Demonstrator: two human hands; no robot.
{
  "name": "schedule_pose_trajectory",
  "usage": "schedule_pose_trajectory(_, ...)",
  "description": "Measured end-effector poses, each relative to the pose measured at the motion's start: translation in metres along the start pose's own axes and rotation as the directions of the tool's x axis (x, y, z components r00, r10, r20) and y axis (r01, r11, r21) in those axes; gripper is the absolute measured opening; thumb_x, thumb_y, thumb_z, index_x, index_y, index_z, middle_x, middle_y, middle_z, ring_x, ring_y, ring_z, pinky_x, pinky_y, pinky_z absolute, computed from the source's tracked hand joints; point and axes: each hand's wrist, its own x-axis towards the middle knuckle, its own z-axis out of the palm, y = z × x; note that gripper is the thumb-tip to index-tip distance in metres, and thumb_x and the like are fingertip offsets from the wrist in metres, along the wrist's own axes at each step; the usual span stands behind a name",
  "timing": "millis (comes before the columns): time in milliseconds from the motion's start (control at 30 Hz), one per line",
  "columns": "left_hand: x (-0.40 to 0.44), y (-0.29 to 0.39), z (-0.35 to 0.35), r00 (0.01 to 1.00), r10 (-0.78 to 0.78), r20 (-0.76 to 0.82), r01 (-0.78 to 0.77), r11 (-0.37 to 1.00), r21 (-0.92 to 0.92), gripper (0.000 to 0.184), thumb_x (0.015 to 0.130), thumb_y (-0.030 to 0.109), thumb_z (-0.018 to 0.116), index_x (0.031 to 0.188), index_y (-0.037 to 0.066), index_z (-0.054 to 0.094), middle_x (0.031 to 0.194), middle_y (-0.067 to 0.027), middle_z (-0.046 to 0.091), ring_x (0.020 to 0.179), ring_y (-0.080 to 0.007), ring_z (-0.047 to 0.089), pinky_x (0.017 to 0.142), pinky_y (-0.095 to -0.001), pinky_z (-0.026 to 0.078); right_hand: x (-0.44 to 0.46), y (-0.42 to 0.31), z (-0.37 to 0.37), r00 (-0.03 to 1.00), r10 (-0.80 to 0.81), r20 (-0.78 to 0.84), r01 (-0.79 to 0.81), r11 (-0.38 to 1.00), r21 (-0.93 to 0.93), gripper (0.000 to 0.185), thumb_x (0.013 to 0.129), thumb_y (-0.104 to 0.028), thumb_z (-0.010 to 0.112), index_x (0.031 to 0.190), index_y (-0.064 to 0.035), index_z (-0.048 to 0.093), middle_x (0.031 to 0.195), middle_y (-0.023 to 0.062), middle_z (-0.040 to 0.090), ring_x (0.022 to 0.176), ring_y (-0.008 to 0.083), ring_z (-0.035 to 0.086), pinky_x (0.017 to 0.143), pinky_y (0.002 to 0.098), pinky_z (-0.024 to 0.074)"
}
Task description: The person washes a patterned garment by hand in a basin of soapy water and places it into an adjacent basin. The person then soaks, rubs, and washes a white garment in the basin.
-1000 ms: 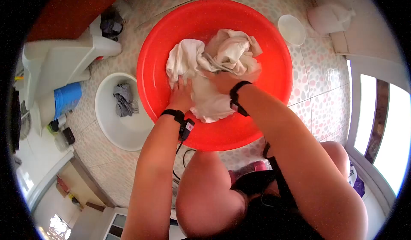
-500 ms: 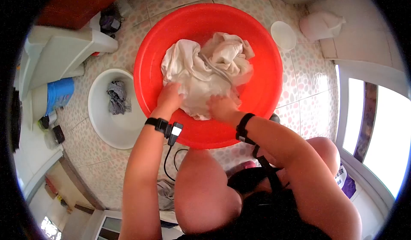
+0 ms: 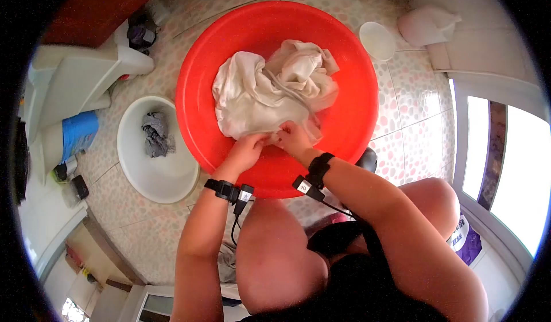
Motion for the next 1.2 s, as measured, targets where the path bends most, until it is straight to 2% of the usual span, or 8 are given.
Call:
schedule_pose_trajectory(100, 0.005, 0.007, 0.010, 1.000, 0.018, 0.023, -0.017, 0.999, -0.050, 0.024, 0.083, 0.007, 0.042, 0.099, 0.000, 0.058, 0.096, -0.0208, 0.059, 0.089, -0.0347, 0.057, 0.078, -0.0363, 0.044, -0.011, -0.013, 0.000, 0.993, 0.095, -0.069, -0.046, 0.854, 0.518, 0.011, 0.084, -0.010, 0.050, 0.090, -0.0003, 0.052, 0.070, 0.0059, 0.055, 0.062, 0.0129, 0.054, 0.050, 0.0247, 0.0435)
schedule_pose_trajectory(300, 0.031, -0.011, 0.012, 0.938, -0.225, 0.264, 0.302, 0.905, -0.301, 0.020, 0.082, 0.013, 0.045, 0.091, 0.004, 0.060, 0.088, -0.0141, 0.062, 0.080, -0.0284, 0.059, 0.071, -0.0361, 0.046, -0.045, -0.026, 0.028, 0.912, -0.398, -0.101, 0.405, 0.912, 0.062, 0.008, 0.082, -0.005, 0.044, 0.087, -0.0001, 0.049, 0.070, 0.0063, 0.053, 0.067, 0.0152, 0.053, 0.059, 0.0300, 0.0437)
schedule_pose_trajectory(367, 0.045, -0.033, 0.022, 0.928, 0.339, 0.155, -0.348, 0.937, 0.034, 0.019, 0.082, 0.015, 0.047, 0.089, 0.003, 0.060, 0.085, -0.0108, 0.061, 0.078, -0.0252, 0.057, 0.070, -0.0337, 0.046, -0.066, -0.044, 0.033, 0.884, -0.466, -0.031, 0.466, 0.885, -0.005, 0.008, 0.082, -0.003, 0.040, 0.084, -0.0006, 0.047, 0.071, 0.0022, 0.046, 0.066, 0.0105, 0.043, 0.059, 0.0231, 0.0385)
schedule_pose_trajectory(400, 0.057, -0.075, 0.062, 0.985, 0.157, -0.066, -0.160, 0.724, -0.671, 0.015, 0.079, 0.012, 0.052, 0.089, 0.003, 0.060, 0.085, -0.0107, 0.059, 0.082, -0.0255, 0.056, 0.071, -0.0331, 0.047, -0.073, -0.050, 0.033, 0.839, -0.542, 0.053, 0.545, 0.834, -0.086, 0.007, 0.081, -0.002, 0.041, 0.084, -0.0009, 0.047, 0.070, 0.0032, 0.045, 0.065, 0.0105, 0.043, 0.059, 0.0234, 0.0378)
schedule_pose_trajectory(767, 0.046, 0.022, -0.066, 0.814, 0.553, 0.179, -0.565, 0.825, 0.022, 0.032, 0.088, 0.014, 0.045, 0.116, -0.002, 0.047, 0.110, -0.0119, 0.055, 0.094, -0.0229, 0.055, 0.080, -0.0297, 0.047, -0.082, -0.078, 0.016, 0.429, -0.858, 0.281, 0.888, 0.343, -0.307, 0.028, 0.068, 0.000, 0.057, 0.095, -0.0032, 0.050, 0.092, 0.0138, 0.051, 0.085, 0.0329, 0.050, 0.078, 0.0375, 0.0412)
schedule_pose_trajectory(967, 0.002, 0.058, -0.071, 0.852, 0.449, -0.269, -0.444, 0.892, 0.084, 0.033, 0.074, 0.005, 0.064, 0.106, 0.001, 0.055, 0.105, -0.0123, 0.058, 0.092, -0.0234, 0.058, 0.079, -0.0308, 0.046, -0.024, -0.048, -0.007, 0.843, -0.415, -0.342, 0.431, 0.902, -0.032, 0.033, 0.080, -0.018, 0.060, 0.103, 0.0016, 0.047, 0.091, 0.0141, 0.051, 0.079, 0.0236, 0.049, 0.072, 0.0339, 0.0425)
schedule_pose_trajectory(1067, 0.001, 0.081, -0.079, 0.869, 0.416, -0.266, -0.437, 0.899, -0.022, 0.035, 0.074, 0.006, 0.065, 0.107, 0.001, 0.055, 0.105, -0.0122, 0.058, 0.095, -0.0244, 0.057, 0.082, -0.0305, 0.045, -0.010, -0.063, -0.031, 0.985, 0.043, 0.164, -0.100, 0.928, 0.358, 0.035, 0.082, -0.024, 0.060, 0.103, 0.0021, 0.052, 0.086, 0.0079, 0.055, 0.075, 0.0168, 0.053, 0.067, 0.0284, 0.0454)
schedule_pose_trajectory(1200, -0.014, 0.067, -0.073, 0.972, 0.085, -0.218, -0.144, 0.951, -0.273, 0.036, 0.073, 0.007, 0.066, 0.106, 0.001, 0.055, 0.105, -0.0131, 0.058, 0.095, -0.0250, 0.057, 0.082, -0.0309, 0.045, -0.019, -0.101, -0.038, 0.981, -0.155, 0.116, 0.087, 0.889, 0.449, 0.021, 0.087, -0.018, 0.053, 0.100, -0.0015, 0.058, 0.088, 0.0019, 0.059, 0.078, 0.0086, 0.053, 0.069, 0.0224, 0.0445)
